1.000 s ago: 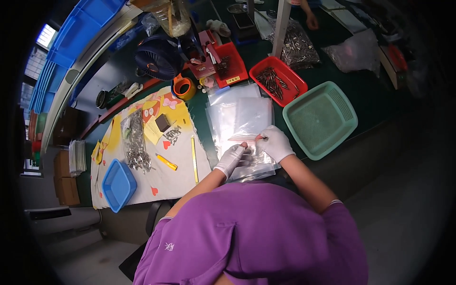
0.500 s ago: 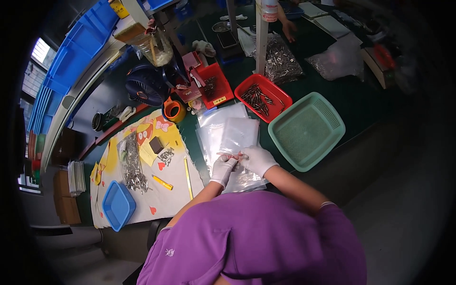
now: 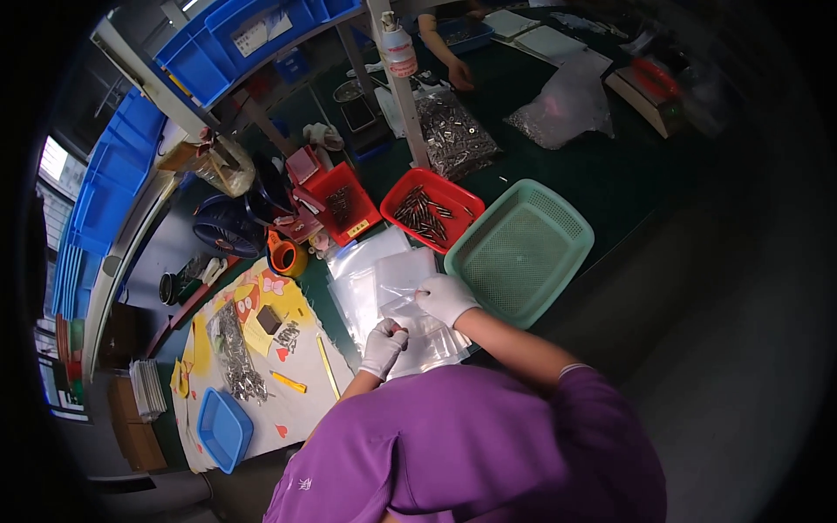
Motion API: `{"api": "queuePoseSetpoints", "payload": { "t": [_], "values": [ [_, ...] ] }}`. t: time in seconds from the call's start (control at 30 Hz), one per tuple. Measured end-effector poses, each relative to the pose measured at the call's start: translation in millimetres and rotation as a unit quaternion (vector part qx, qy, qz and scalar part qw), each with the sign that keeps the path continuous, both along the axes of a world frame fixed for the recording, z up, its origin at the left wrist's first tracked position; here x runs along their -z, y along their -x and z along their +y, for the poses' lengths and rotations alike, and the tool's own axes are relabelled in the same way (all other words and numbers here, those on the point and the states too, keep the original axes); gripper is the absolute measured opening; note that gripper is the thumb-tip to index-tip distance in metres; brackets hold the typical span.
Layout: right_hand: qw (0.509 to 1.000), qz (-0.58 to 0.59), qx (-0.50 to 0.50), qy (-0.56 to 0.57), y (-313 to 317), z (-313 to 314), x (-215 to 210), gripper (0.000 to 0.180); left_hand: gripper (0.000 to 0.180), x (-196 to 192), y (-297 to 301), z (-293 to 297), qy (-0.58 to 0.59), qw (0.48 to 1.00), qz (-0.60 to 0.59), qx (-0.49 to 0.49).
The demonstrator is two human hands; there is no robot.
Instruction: Packaging small metal pins into plastic bags by weight, then labeling and boxing them.
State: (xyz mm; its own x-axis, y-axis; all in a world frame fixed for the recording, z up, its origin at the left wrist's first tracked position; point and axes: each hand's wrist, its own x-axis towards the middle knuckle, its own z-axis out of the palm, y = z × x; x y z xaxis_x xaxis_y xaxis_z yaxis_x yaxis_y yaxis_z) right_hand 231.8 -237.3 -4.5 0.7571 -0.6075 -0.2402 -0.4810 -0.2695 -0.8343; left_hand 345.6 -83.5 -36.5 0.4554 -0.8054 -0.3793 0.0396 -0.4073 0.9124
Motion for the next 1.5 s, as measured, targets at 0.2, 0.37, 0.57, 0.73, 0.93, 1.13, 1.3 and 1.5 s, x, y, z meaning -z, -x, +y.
{"api": "queuePoseSetpoints", "payload": {
  "t": [0.2,0.37,0.57,0.73,0.93,1.13,1.3,1.5],
  "values": [
    [0.977,-0.101,0.043,0.182,10.4,-68.4,-43.1,0.013,0.011,18.6,1.1,28.6,-0.135,0.975,0.122,-0.125],
    [0.923,0.122,0.173,0.320,39.4,-230.9,-33.0,0.013,0.020,9.3,19.9,45.2,-0.233,0.958,0.121,-0.121],
    [0.893,0.398,-0.068,0.198,-2.5,-275.3,6.3,0.029,0.031,-10.3,66.0,50.0,-0.165,0.946,0.154,-0.234],
    [0.888,0.384,-0.062,0.246,-27.1,-274.8,48.4,0.021,0.029,-0.3,91.7,76.8,-0.170,0.931,0.122,-0.300],
    [0.912,0.355,-0.026,0.205,-24.1,-264.8,19.7,0.024,0.028,-11.4,93.7,76.0,-0.124,0.925,0.128,-0.335],
    [0.979,0.116,-0.136,0.101,-17.7,-192.6,-54.6,0.018,0.030,-9.2,81.0,88.7,-0.091,0.916,0.185,-0.344],
    [0.841,0.152,-0.519,0.029,-50.9,-53.9,-42.2,0.022,0.026,-7.0,52.4,91.9,-0.079,0.914,0.249,-0.310],
    [0.834,0.165,-0.527,-0.010,-130.3,82.6,-24.6,0.022,0.021,1.7,28.6,125.4,-0.060,0.933,0.264,-0.235]
  ]
}}
